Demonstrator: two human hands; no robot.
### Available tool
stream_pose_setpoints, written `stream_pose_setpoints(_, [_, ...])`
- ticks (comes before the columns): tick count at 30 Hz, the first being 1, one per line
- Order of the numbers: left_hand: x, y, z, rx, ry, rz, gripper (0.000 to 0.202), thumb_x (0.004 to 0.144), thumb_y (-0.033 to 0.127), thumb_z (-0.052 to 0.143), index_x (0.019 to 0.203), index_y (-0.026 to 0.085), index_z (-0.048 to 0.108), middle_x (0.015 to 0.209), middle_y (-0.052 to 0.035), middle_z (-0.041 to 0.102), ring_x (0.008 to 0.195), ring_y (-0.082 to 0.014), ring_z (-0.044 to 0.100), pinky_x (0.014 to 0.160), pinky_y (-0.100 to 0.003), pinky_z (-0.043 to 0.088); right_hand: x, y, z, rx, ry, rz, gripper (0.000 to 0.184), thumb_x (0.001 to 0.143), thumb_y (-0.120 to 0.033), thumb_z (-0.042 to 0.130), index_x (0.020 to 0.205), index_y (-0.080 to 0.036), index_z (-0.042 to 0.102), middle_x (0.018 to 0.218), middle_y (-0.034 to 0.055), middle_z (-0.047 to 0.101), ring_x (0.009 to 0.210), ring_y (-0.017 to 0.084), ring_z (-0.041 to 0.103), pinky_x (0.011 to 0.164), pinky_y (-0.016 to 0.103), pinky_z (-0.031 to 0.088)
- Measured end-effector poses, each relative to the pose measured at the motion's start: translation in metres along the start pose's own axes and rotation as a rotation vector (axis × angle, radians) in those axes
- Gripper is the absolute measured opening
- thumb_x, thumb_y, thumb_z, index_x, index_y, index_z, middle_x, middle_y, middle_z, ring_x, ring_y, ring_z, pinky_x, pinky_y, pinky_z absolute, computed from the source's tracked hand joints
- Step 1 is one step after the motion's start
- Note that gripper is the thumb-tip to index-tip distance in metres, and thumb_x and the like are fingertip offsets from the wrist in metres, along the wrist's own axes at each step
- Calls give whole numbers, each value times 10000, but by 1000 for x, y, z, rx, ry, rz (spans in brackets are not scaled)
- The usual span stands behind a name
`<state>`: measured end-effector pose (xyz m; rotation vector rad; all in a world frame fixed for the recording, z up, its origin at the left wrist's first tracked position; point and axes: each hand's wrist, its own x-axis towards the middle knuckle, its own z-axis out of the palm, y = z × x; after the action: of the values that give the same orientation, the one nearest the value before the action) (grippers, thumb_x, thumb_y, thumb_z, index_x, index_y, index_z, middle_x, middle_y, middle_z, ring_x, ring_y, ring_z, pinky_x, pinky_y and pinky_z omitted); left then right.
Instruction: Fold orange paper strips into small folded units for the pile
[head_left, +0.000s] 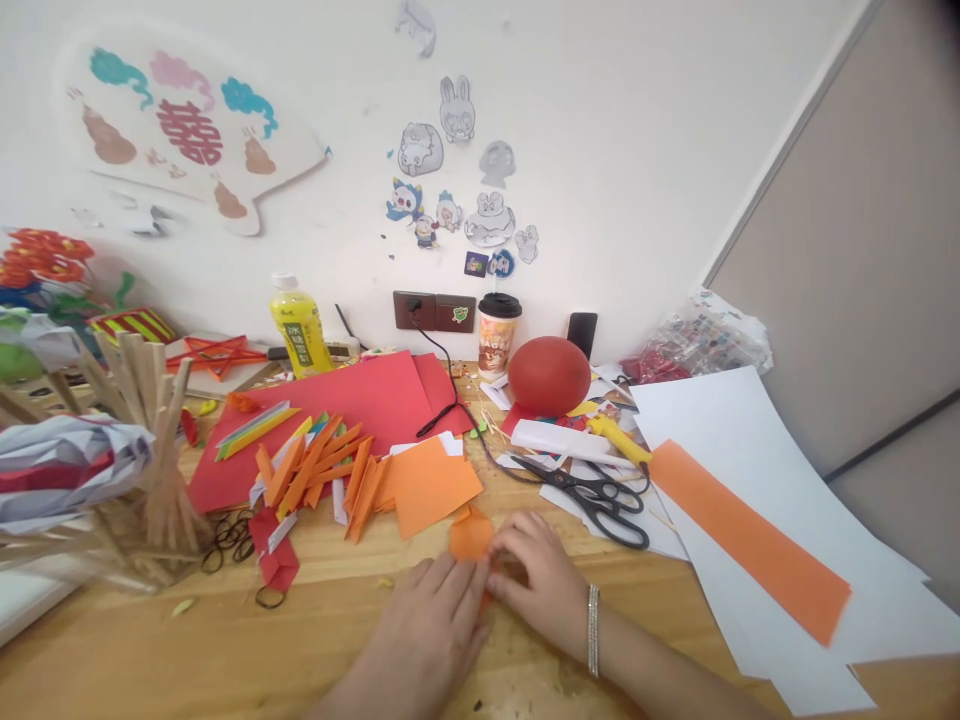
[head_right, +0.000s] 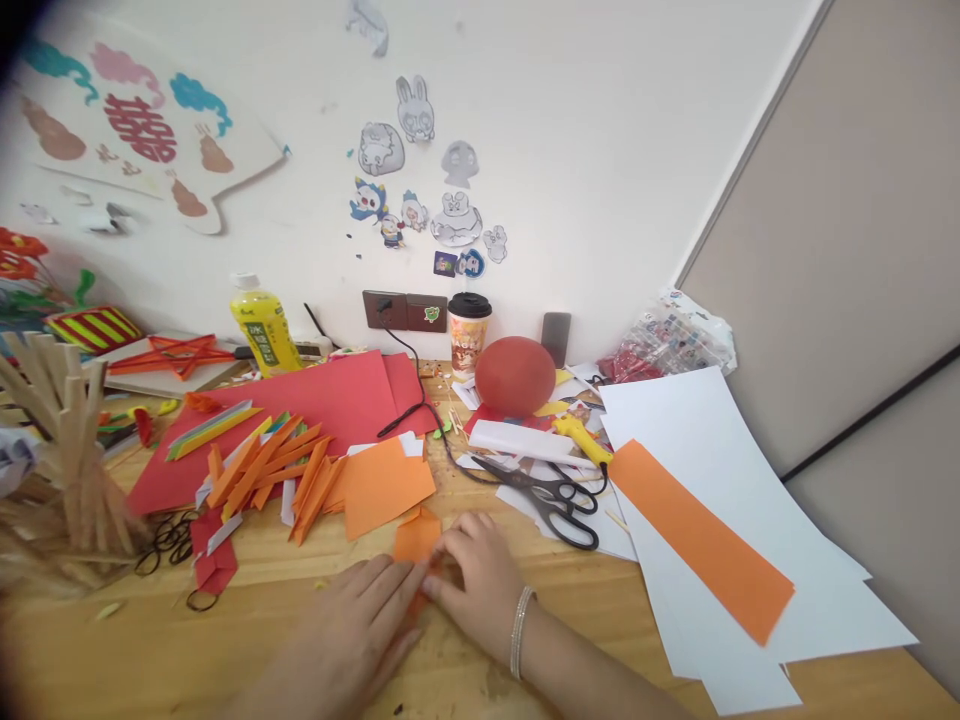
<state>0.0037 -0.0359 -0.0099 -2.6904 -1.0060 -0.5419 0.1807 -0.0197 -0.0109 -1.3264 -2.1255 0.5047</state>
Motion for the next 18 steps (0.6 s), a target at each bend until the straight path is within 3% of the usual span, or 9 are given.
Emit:
stream_pose_setpoints(2, [-3,4,4,12,6,-11,291,843,184,475,1126,129,515,935,-82,627,825,-236,558,715,-347,457,2,3,-4,46,44,-19,26,811,-177,548,813,-203,547,881,28,562,872,190,506,760,325,421])
stream_pose_setpoints(5, [-5,2,7,10,-34,34,288,827,141,489,1113,161,516,958,-68,619,822,-228,553,692,-334,459,6,9,-10,34,92,-64,314,759,-83,497,1045,-207,536,1089,61,577,1035,219,485,895,400,399])
stream_pose_setpoints(7, [-5,0,7,4,-76,66,273,806,92,495,1060,182,540,979,-60,604,812,-213,544,674,-318,452,8,12,-12,-8,73,-111,404,746,-51,455,1110,-207,534,1182,66,567,1097,221,470,941,428,382])
stream_pose_setpoints(11, [-3,-3,4,-10,-76,50,84,805,186,565,886,184,583,988,-63,577,840,-217,519,693,-323,442,9,15,-15,-117,37,-227,330,784,-58,425,1028,-192,603,1177,69,598,1075,215,500,921,422,416])
stream_pose_setpoints(14, [-3,-6,4,12,-37,45,138,796,305,608,752,177,583,863,-54,576,796,-219,507,665,-328,426,9,16,-19,-195,29,-299,250,811,-86,448,956,-197,618,1142,55,623,1051,214,508,894,403,434])
stream_pose_setpoints(18, [-6,-11,10,37,22,100,180,817,110,527,650,175,533,677,-25,543,655,-191,492,594,-313,386,9,20,-24,-230,20,-432,214,848,-93,423,907,-200,599,1041,52,660,1001,202,532,849,380,444])
